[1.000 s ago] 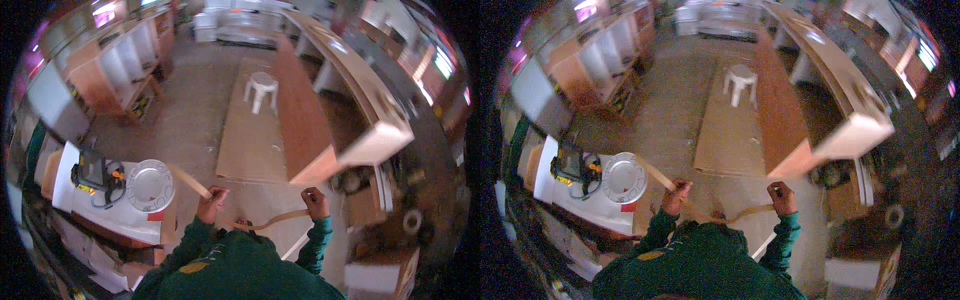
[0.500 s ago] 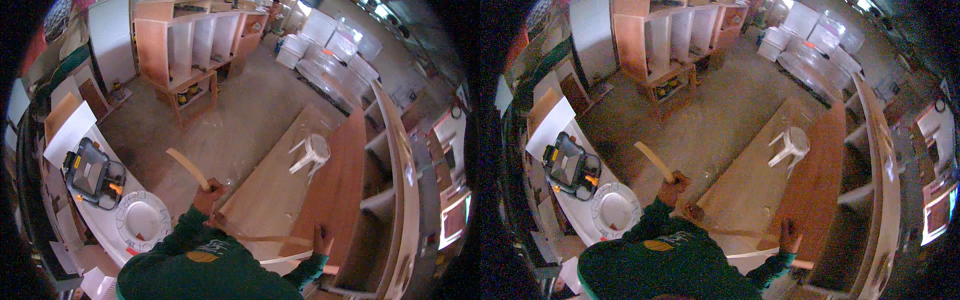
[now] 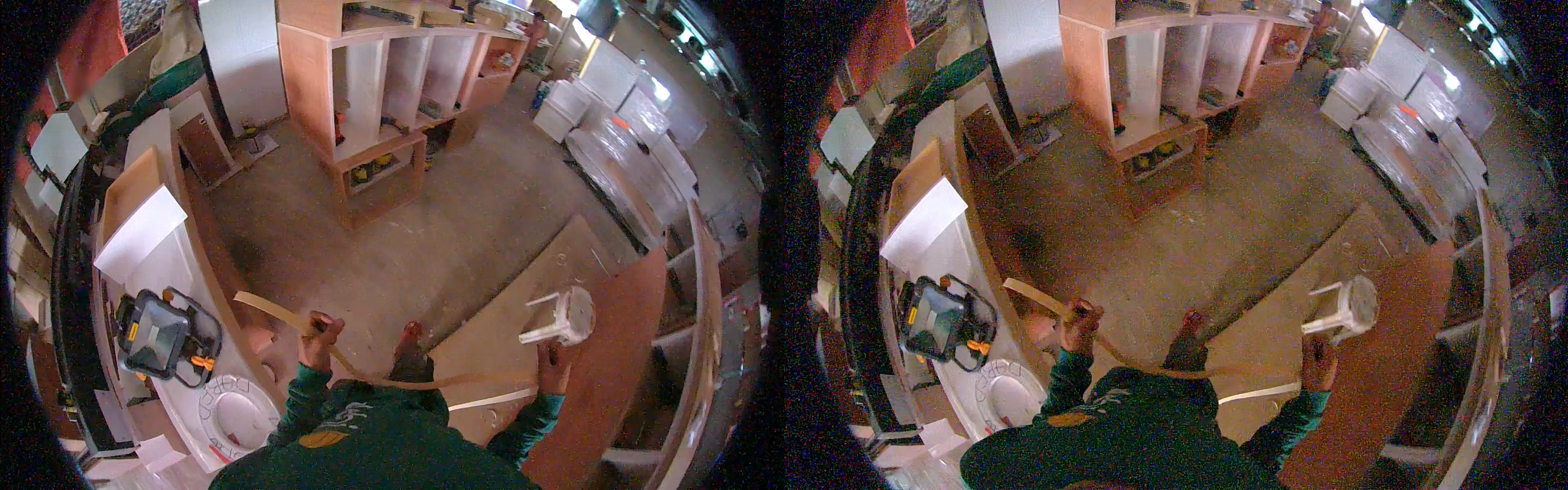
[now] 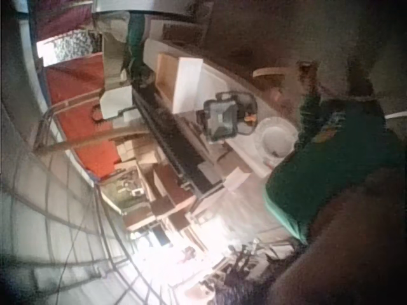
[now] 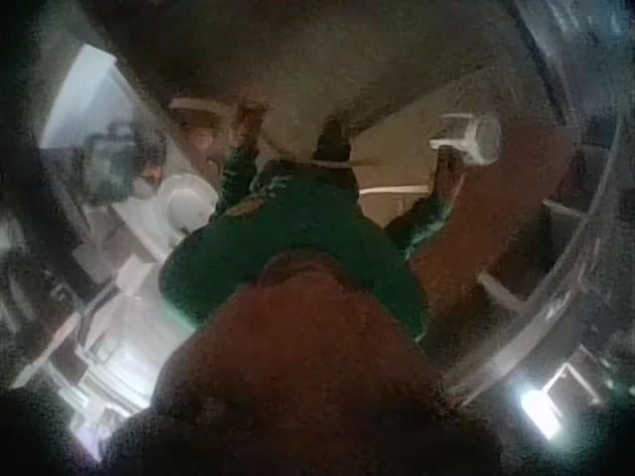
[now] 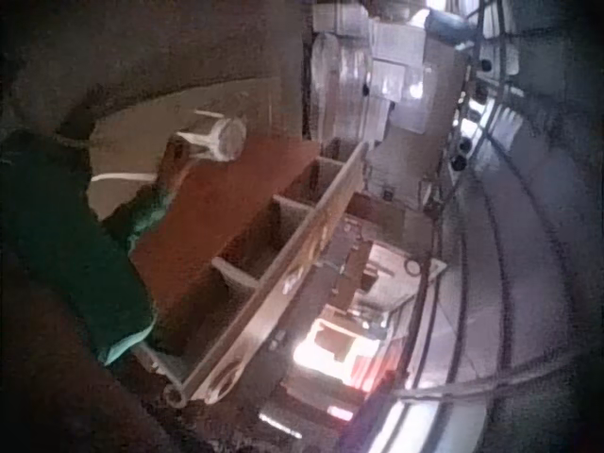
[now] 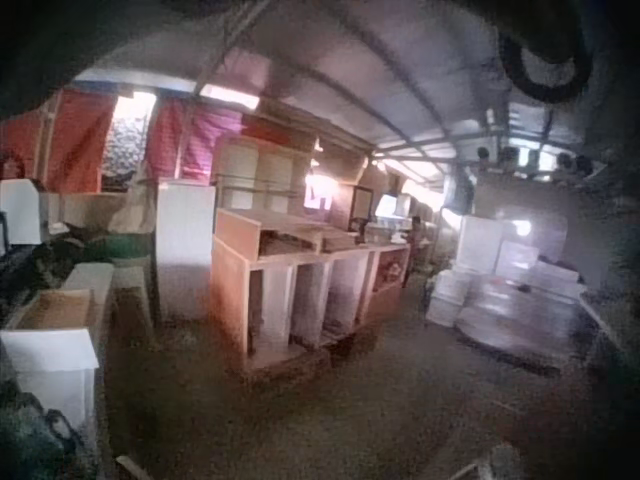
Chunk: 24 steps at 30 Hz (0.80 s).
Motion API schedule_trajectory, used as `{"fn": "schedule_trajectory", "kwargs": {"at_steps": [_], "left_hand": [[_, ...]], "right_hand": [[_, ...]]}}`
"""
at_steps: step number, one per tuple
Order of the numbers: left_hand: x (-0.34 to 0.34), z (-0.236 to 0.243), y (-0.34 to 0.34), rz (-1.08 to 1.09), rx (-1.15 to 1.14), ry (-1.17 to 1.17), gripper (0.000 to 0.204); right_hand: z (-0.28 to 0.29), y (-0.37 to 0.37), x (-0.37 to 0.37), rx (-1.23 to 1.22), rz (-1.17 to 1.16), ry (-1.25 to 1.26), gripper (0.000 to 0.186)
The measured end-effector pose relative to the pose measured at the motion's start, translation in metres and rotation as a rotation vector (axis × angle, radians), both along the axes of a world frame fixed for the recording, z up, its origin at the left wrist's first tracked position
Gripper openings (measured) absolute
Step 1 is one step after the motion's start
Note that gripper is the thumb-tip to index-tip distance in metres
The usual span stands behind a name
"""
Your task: The person applies adhesive to a thin wooden strip and presses it onto the edges of a wooden cabinet. They handle the strip, apply glue from a bottle, and fit the strip along the cabinet edges.
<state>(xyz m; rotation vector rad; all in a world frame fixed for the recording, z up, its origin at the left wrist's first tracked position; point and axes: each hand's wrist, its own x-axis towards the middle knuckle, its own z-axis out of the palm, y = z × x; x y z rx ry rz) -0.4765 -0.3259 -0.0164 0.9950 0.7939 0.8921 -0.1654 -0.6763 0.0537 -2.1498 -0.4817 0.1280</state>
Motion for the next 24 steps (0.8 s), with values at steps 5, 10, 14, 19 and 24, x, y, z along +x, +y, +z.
{"fn": "schedule_trajectory", "kwargs": {"at_steps": [5,10,14,19,24], "left_hand": [[0.076,0.006,0.069,0.232,-0.014,-0.076,0.017],[0.189,0.018,0.144,0.262,0.085,-0.11,0.016],[0.264,0.022,0.19,0.254,0.079,-0.093,0.02],[0.321,0.024,0.247,0.202,0.11,0.049,0.012],[0.381,0.018,0.321,0.27,-0.139,-0.149,0.039]], "right_hand": [[-0.015,0.115,0.12,0.032,0.113,0.082,0.016],[-0.043,0.184,0.278,-0.049,0.21,-0.364,0.026],[0.02,0.254,0.336,0.033,0.211,0.004,0.029],[0.047,0.336,0.381,-0.129,0.192,0.031,0.028],[-0.021,0.385,0.448,-0.147,0.267,0.144,0.033]]}}
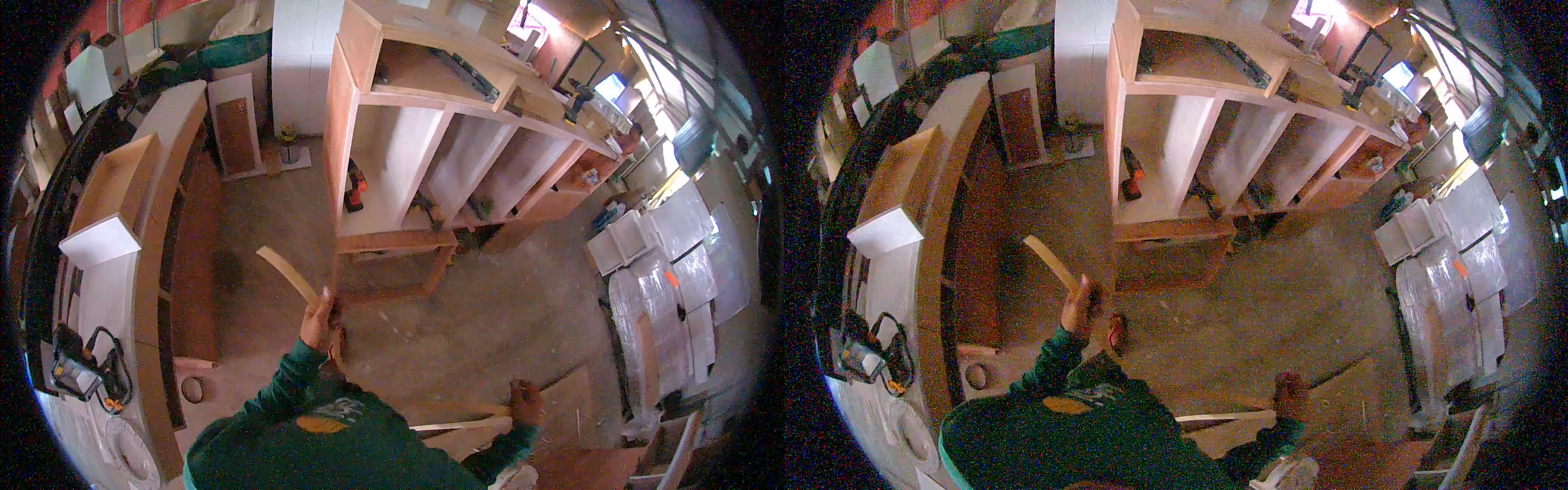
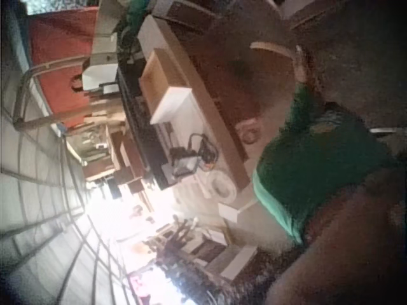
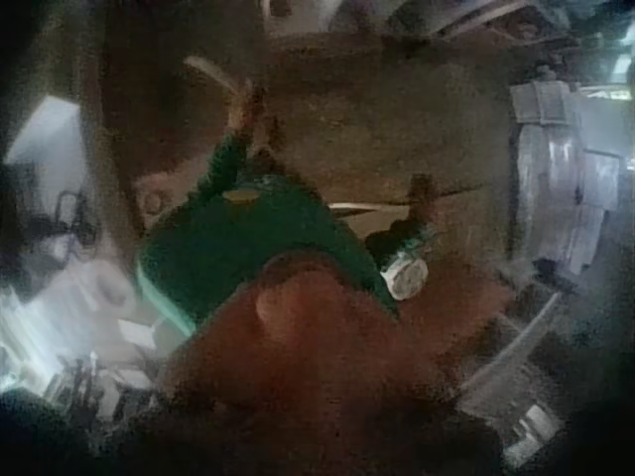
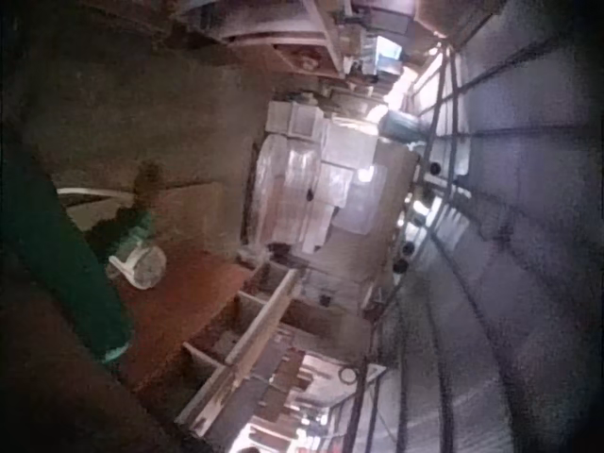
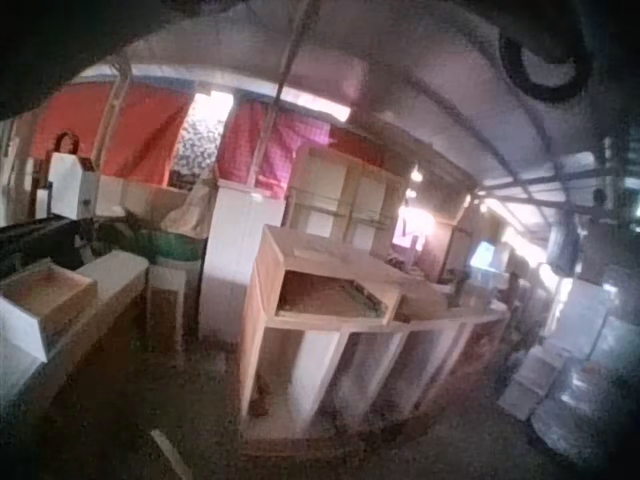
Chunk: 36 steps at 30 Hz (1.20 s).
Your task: The person applies adhesive to a thin wooden strip and presses it onto the edges of a wooden cabinet. They handle the strip, apply glue from a bottle, and fit the strip along the cabinet edges.
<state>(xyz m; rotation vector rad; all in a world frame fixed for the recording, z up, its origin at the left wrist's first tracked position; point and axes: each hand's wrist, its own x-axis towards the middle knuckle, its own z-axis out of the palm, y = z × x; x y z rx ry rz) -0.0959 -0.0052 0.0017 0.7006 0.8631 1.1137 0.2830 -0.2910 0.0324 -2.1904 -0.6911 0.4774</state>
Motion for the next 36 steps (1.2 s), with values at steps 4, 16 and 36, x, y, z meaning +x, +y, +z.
{"fn": "schedule_trajectory", "kwargs": {"at_steps": [4,16,36], "left_hand": [[0.053,0.028,0.087,0.099,-0.034,-0.294,0.042],[0.166,0.088,0.247,0.308,0.238,-0.478,0.036],[0.194,-0.02,0.255,1.133,-0.085,-0.001,0.036]], "right_hand": [[-0.063,0.026,0.055,-0.199,-0.014,-0.054,0.038],[-0.232,0.184,0.241,-0.461,0.289,0.642,0.038],[-0.14,0.533,0.678,-0.494,0.708,0.854,0.038]]}}
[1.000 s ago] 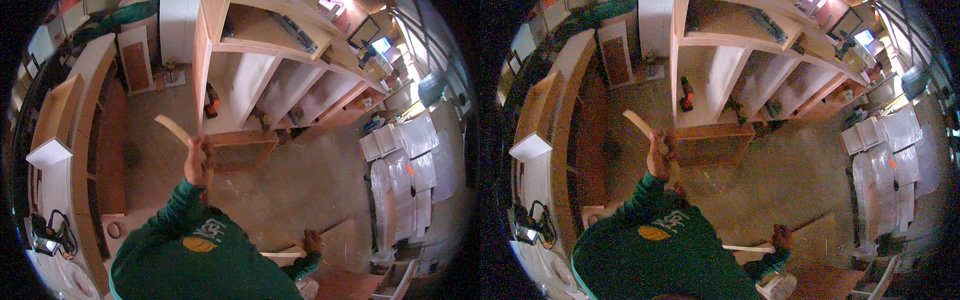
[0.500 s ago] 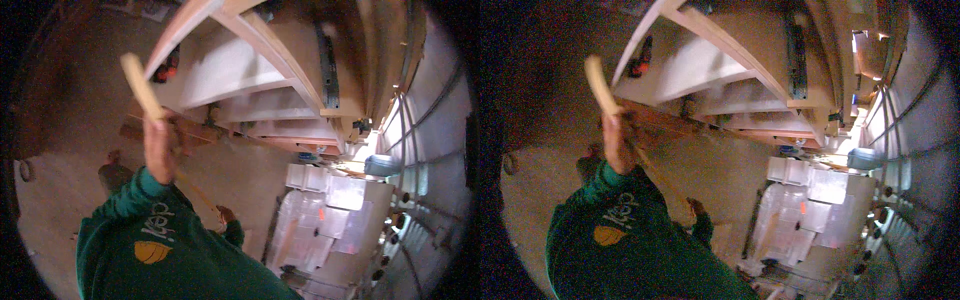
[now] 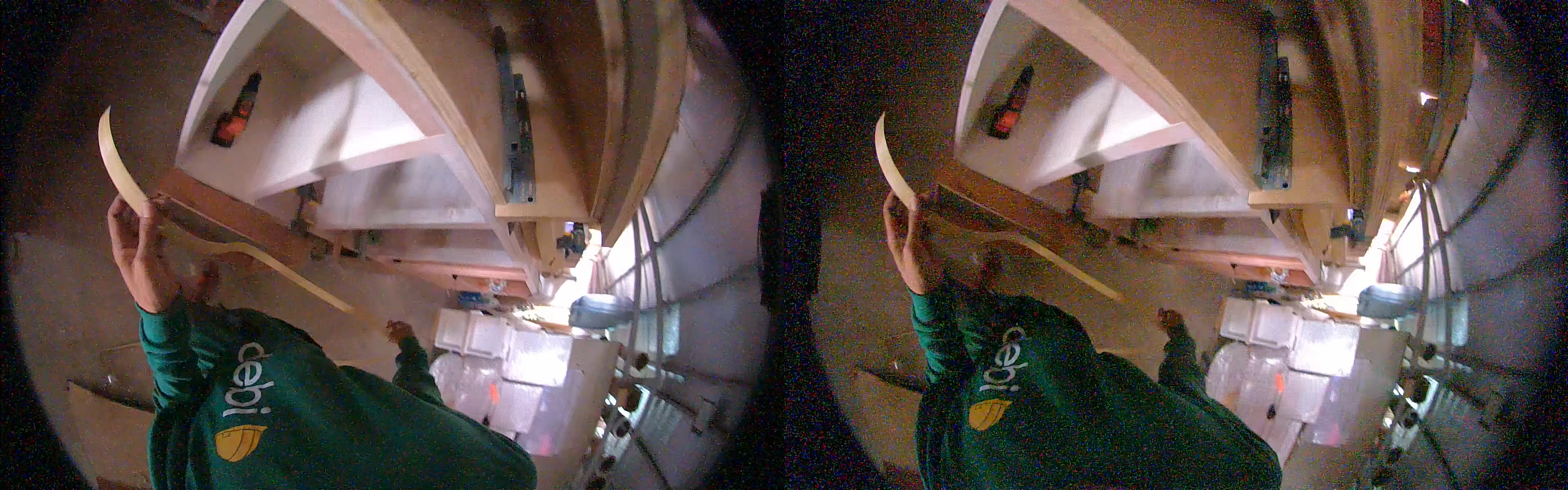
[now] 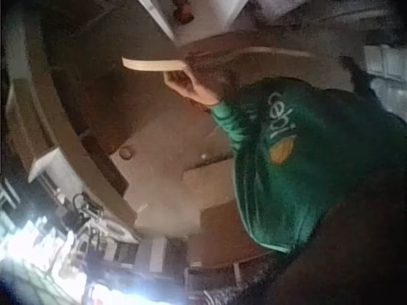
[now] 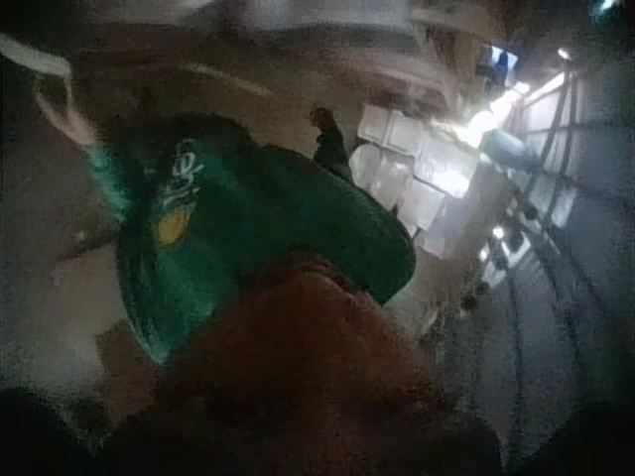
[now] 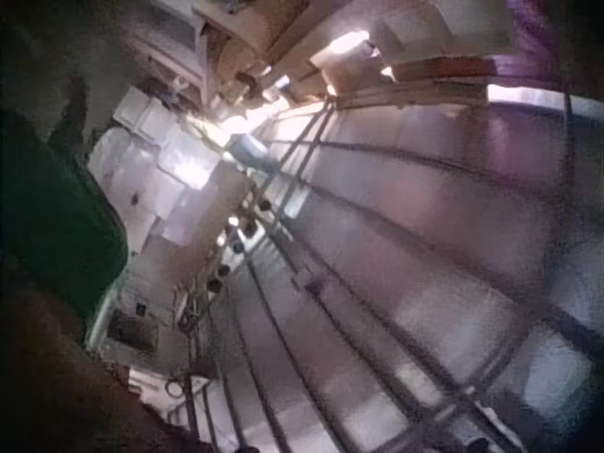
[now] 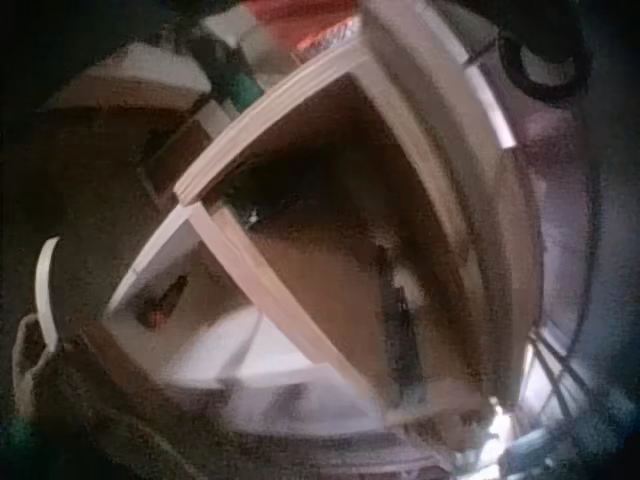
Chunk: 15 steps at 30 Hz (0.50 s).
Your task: The person applies adhesive to a thin wooden strip and presses it onto the edges of a wooden cabinet. They handle the strip, apply glue from a bottle, and fit the strip along the cabinet edges.
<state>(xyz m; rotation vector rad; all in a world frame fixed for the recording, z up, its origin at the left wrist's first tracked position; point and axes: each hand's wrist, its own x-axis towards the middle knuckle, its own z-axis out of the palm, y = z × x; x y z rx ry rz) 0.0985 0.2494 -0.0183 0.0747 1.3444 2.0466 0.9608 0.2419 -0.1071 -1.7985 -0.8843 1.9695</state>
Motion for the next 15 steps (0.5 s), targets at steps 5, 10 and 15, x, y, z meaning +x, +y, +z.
{"fn": "schedule_trajectory", "kwargs": {"at_steps": [5,10,15], "left_hand": [[0.09,0.075,0.001,-0.388,0.284,0.034,0.034],[0.151,0.108,0.018,-0.648,0.374,-0.042,0.037],[0.151,0.125,0.033,-0.749,0.432,0.126,0.039]], "right_hand": [[-0.13,0.008,-0.201,0.505,0.49,-0.683,0.037],[0.098,0.065,-0.48,0.575,0.328,0.022,0.037],[0.159,0.071,-0.472,0.455,0.511,0.056,0.031]]}}
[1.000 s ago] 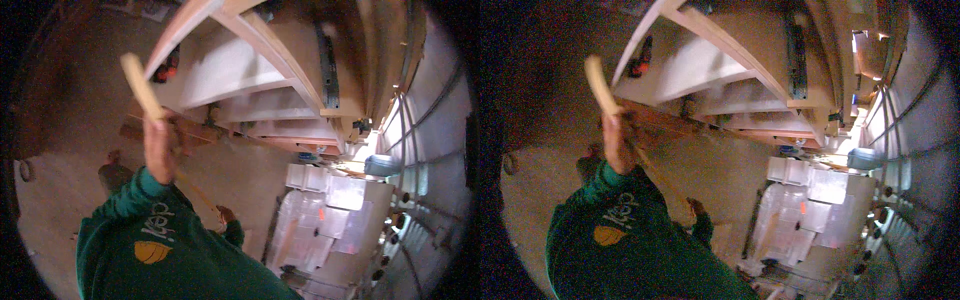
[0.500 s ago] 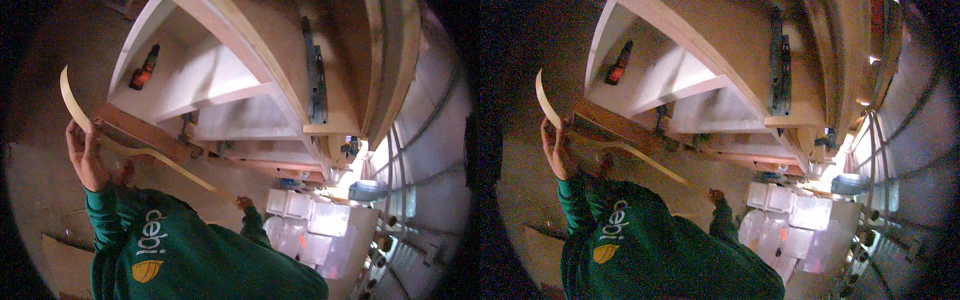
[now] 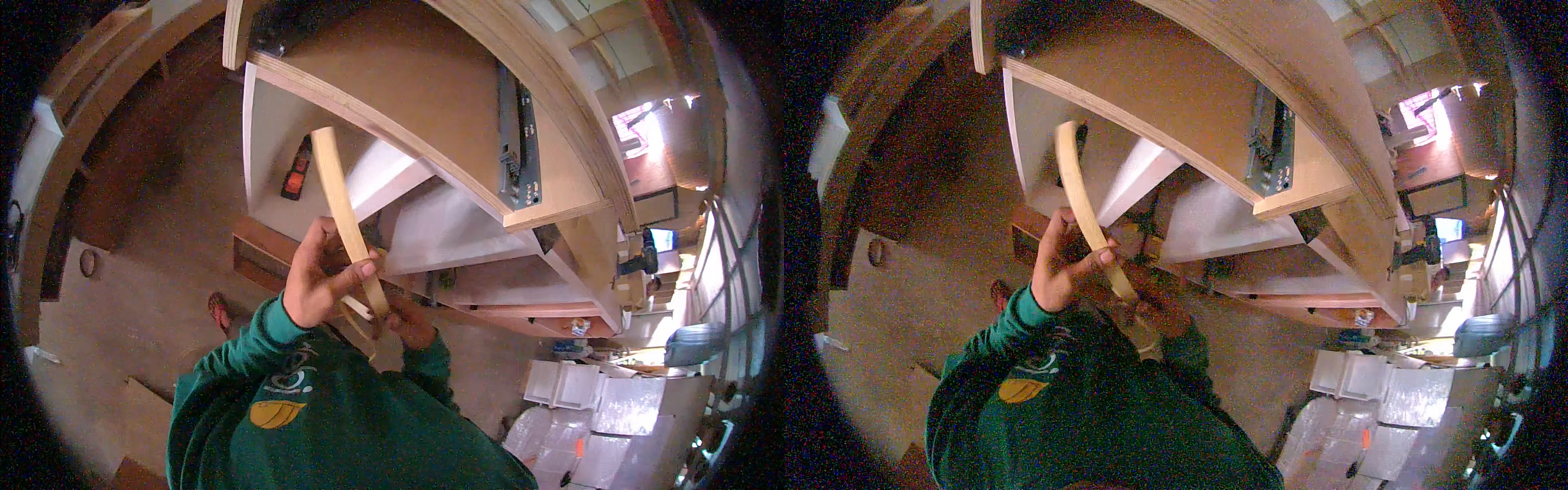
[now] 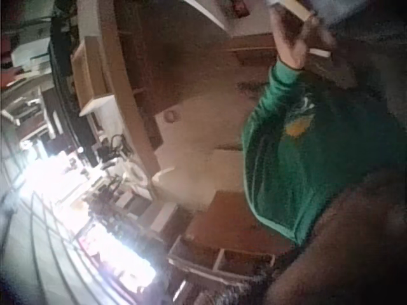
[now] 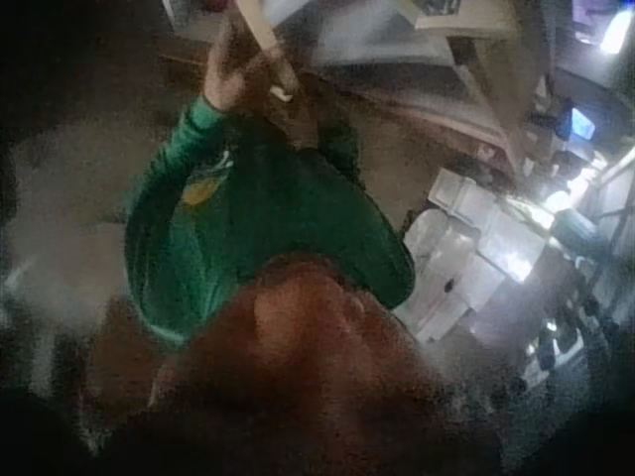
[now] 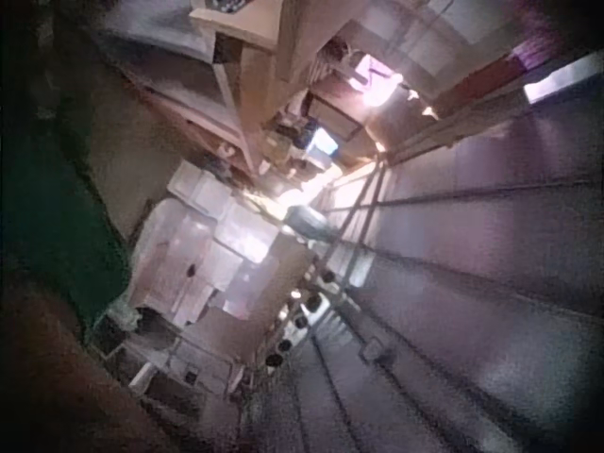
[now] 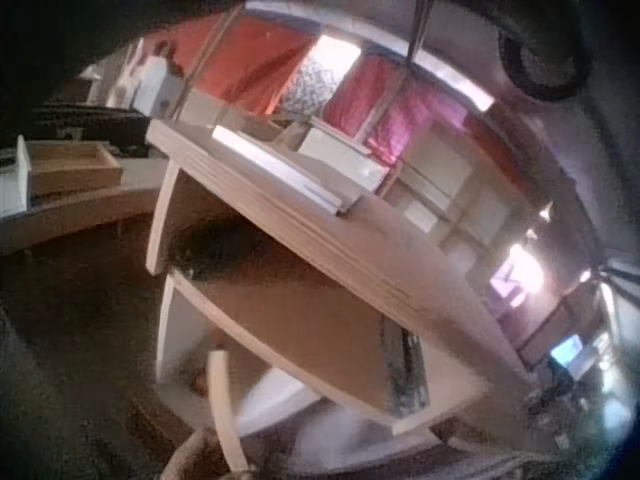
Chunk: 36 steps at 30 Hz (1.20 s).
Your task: The person applies adhesive to a thin wooden strip and presses it onto the edges of a wooden cabinet. They handle the strip, apply glue from a bottle, and fit the strip along the cabinet edges.
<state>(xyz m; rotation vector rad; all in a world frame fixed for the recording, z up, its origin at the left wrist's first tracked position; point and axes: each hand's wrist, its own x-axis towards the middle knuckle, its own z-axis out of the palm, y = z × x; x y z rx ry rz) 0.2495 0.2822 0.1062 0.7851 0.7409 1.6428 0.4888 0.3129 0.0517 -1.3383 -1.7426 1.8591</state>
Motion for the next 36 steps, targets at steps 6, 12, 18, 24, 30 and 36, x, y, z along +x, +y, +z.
{"fn": "schedule_trajectory", "kwargs": {"at_steps": [6,12,18,24,30,36], "left_hand": [[-0.021,0.025,0.014,0.15,-0.017,0.026,0.036],[-0.056,0.054,0.041,0.33,0.058,-0.037,0.041],[-0.085,0.085,0.063,0.485,0.188,0.181,0.05],[-0.134,0.091,0.078,0.615,0.266,0.14,0.048],[-0.162,0.102,0.083,0.751,0.303,0.201,0.043],[-0.175,0.119,0.103,0.903,0.395,0.408,0.044]], "right_hand": [[0.051,-0.011,0.047,0.261,-0.116,0.009,0.021],[0.126,0.005,0.065,0.779,-0.143,-0.45,0.032],[0.172,0.032,0.071,0.977,-0.247,-0.387,0.033],[0.195,0.058,0.089,1.083,-0.304,-0.468,0.029],[0.202,0.062,0.089,1.09,-0.366,-0.356,0.029],[0.216,0.069,0.074,1.094,-0.542,-0.236,0.028]]}}
